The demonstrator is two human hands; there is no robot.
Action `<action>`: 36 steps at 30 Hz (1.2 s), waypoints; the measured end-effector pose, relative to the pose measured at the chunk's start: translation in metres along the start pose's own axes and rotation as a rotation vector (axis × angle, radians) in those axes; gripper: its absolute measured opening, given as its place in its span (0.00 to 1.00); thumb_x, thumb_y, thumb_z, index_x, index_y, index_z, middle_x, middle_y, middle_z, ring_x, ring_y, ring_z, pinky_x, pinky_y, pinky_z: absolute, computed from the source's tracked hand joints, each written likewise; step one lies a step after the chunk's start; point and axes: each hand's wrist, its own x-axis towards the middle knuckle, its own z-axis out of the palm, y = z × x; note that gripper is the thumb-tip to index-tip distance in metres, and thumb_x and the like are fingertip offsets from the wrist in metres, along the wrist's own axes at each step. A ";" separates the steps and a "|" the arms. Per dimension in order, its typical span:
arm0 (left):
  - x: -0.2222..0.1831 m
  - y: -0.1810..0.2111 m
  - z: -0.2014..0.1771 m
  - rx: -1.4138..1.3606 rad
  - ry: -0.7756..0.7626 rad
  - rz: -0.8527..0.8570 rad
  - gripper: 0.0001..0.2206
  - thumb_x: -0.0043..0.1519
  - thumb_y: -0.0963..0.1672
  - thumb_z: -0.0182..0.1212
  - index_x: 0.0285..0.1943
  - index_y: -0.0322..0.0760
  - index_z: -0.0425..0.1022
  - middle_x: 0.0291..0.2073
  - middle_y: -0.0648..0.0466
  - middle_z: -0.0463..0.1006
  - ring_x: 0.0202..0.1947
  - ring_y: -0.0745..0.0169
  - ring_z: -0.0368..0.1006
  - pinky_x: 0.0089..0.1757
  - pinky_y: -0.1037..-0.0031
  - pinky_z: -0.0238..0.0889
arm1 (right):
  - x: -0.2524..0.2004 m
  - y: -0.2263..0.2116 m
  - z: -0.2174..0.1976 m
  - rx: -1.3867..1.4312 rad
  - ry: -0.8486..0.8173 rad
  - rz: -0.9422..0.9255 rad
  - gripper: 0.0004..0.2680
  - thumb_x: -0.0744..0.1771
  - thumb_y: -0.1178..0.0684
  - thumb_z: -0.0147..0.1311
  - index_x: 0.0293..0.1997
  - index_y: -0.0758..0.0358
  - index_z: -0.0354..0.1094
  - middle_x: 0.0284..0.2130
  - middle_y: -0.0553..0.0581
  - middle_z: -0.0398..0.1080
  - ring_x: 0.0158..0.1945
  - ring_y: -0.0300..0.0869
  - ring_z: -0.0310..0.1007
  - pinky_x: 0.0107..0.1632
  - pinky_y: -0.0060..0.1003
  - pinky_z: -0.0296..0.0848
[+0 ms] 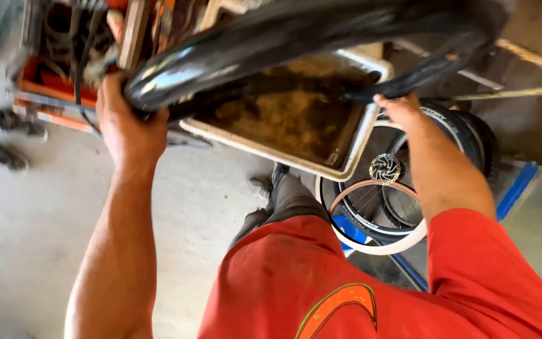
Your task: Checking a bicycle inner tube for punctures by submerging it in a water basin and rotating it.
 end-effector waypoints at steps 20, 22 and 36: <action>-0.065 -0.001 -0.069 -0.081 -0.152 0.010 0.22 0.53 0.32 0.67 0.57 0.28 0.68 0.48 0.38 0.77 0.46 0.42 0.72 0.39 0.56 0.65 | -0.076 -0.063 0.036 -0.096 -0.052 0.346 0.19 0.70 0.47 0.59 0.67 0.66 0.62 0.65 0.56 0.68 0.55 0.40 0.79 0.56 0.22 0.78; -0.081 0.013 -0.088 -0.089 -0.208 -0.100 0.21 0.53 0.34 0.55 0.57 0.31 0.71 0.45 0.41 0.73 0.46 0.34 0.68 0.45 0.53 0.63 | -0.080 -0.069 0.029 -0.074 -0.058 0.269 0.19 0.70 0.45 0.60 0.65 0.64 0.64 0.61 0.55 0.70 0.53 0.39 0.78 0.56 0.25 0.77; -0.082 0.010 -0.136 -0.058 -0.068 -0.068 0.18 0.54 0.34 0.60 0.55 0.27 0.71 0.45 0.38 0.74 0.43 0.30 0.69 0.38 0.47 0.64 | -0.112 -0.001 -0.079 0.062 0.004 -0.463 0.08 0.71 0.50 0.52 0.56 0.53 0.63 0.47 0.52 0.66 0.54 0.43 0.66 0.63 0.46 0.70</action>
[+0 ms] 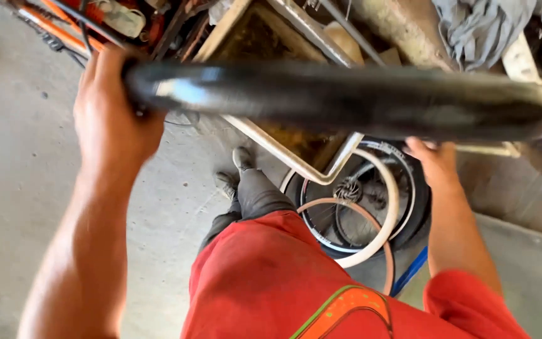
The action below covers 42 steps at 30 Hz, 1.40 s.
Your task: Checking a bicycle inner tube for punctures by submerging it in a water basin and rotating it.
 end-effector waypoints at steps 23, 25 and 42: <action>0.087 -0.044 0.133 0.277 0.040 -0.293 0.37 0.45 0.38 0.83 0.66 0.32 0.70 0.57 0.43 0.80 0.52 0.42 0.74 0.52 0.50 0.69 | 0.126 0.024 0.069 -0.225 0.157 0.099 0.29 0.64 0.39 0.68 0.68 0.61 0.59 0.55 0.62 0.76 0.58 0.52 0.76 0.59 0.42 0.70; 0.083 -0.034 0.138 0.257 0.041 -0.296 0.30 0.47 0.36 0.74 0.61 0.34 0.70 0.50 0.41 0.80 0.51 0.36 0.72 0.53 0.42 0.67 | 0.118 0.024 0.070 -0.160 0.145 0.131 0.27 0.64 0.40 0.67 0.67 0.60 0.61 0.55 0.62 0.76 0.58 0.51 0.77 0.62 0.39 0.69; 0.070 -0.038 0.170 0.463 0.001 -0.479 0.29 0.45 0.42 0.80 0.57 0.35 0.77 0.50 0.45 0.77 0.54 0.38 0.66 0.41 0.35 0.68 | 0.109 0.035 0.082 -0.108 0.084 0.038 0.25 0.65 0.42 0.66 0.64 0.64 0.62 0.56 0.64 0.74 0.60 0.50 0.75 0.65 0.37 0.68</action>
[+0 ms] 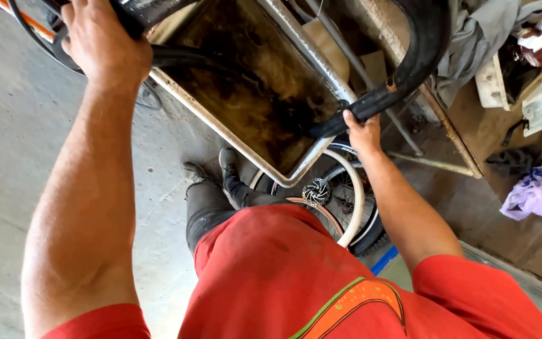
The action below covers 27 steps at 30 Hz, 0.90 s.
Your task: Checking a bicycle inner tube for punctures by submerging it in a water basin and rotating it.
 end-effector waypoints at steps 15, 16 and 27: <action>0.013 -0.012 0.005 -0.006 -0.096 -0.079 0.29 0.43 0.43 0.83 0.55 0.37 0.78 0.49 0.50 0.78 0.56 0.47 0.66 0.43 0.38 0.71 | -0.011 -0.050 -0.001 -0.026 -0.093 0.192 0.22 0.65 0.47 0.66 0.64 0.56 0.63 0.56 0.56 0.76 0.62 0.48 0.75 0.69 0.39 0.67; 0.011 -0.013 0.004 -0.047 -0.083 -0.063 0.30 0.41 0.42 0.84 0.55 0.39 0.77 0.49 0.51 0.78 0.57 0.46 0.64 0.42 0.36 0.69 | -0.010 -0.047 -0.001 -0.018 -0.089 0.182 0.22 0.65 0.47 0.66 0.65 0.56 0.63 0.55 0.56 0.76 0.61 0.48 0.75 0.68 0.39 0.68; 0.003 -0.007 -0.019 -0.046 -0.114 -0.089 0.33 0.47 0.43 0.83 0.62 0.40 0.71 0.56 0.50 0.73 0.57 0.42 0.65 0.45 0.34 0.68 | -0.017 -0.067 -0.003 -0.090 -0.121 0.248 0.25 0.66 0.44 0.65 0.69 0.54 0.58 0.59 0.56 0.74 0.63 0.48 0.73 0.70 0.39 0.65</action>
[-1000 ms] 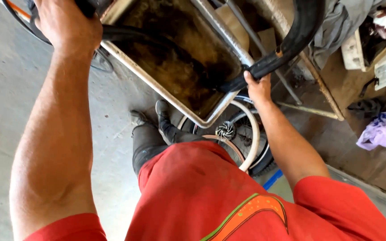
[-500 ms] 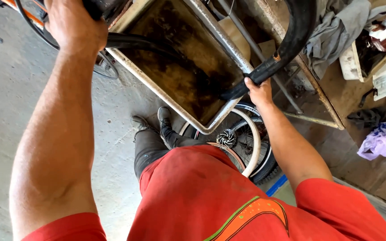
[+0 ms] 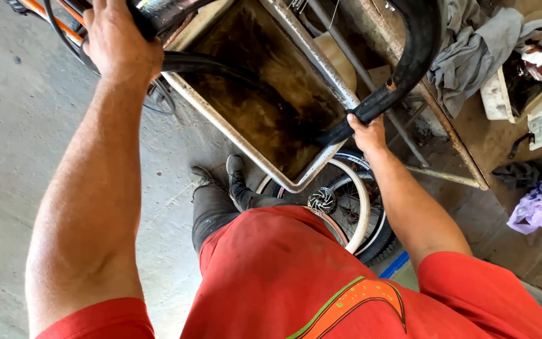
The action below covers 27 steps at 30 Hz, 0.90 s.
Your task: Checking a bicycle inner tube for punctures by submerging it in a water basin and rotating it.
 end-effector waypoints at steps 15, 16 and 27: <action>-0.012 -0.004 -0.003 -0.052 0.000 0.049 0.28 0.47 0.40 0.73 0.57 0.44 0.66 0.53 0.47 0.72 0.53 0.35 0.66 0.41 0.36 0.68 | 0.071 0.067 0.008 -0.009 0.092 -0.297 0.28 0.63 0.40 0.70 0.64 0.65 0.60 0.53 0.64 0.74 0.55 0.48 0.76 0.57 0.38 0.70; -0.016 -0.007 -0.003 -0.063 -0.002 0.051 0.26 0.50 0.41 0.71 0.57 0.44 0.66 0.53 0.47 0.73 0.53 0.35 0.68 0.41 0.36 0.69 | 0.078 0.082 0.014 -0.051 0.125 -0.403 0.23 0.63 0.41 0.71 0.57 0.62 0.67 0.49 0.61 0.76 0.52 0.49 0.76 0.56 0.40 0.70; -0.013 -0.028 -0.009 -0.042 -0.092 0.020 0.28 0.54 0.47 0.77 0.62 0.49 0.68 0.54 0.48 0.74 0.60 0.40 0.71 0.56 0.43 0.69 | 0.019 0.040 0.011 -0.081 0.043 -0.285 0.29 0.65 0.42 0.70 0.65 0.74 0.59 0.56 0.80 0.69 0.62 0.68 0.68 0.62 0.59 0.70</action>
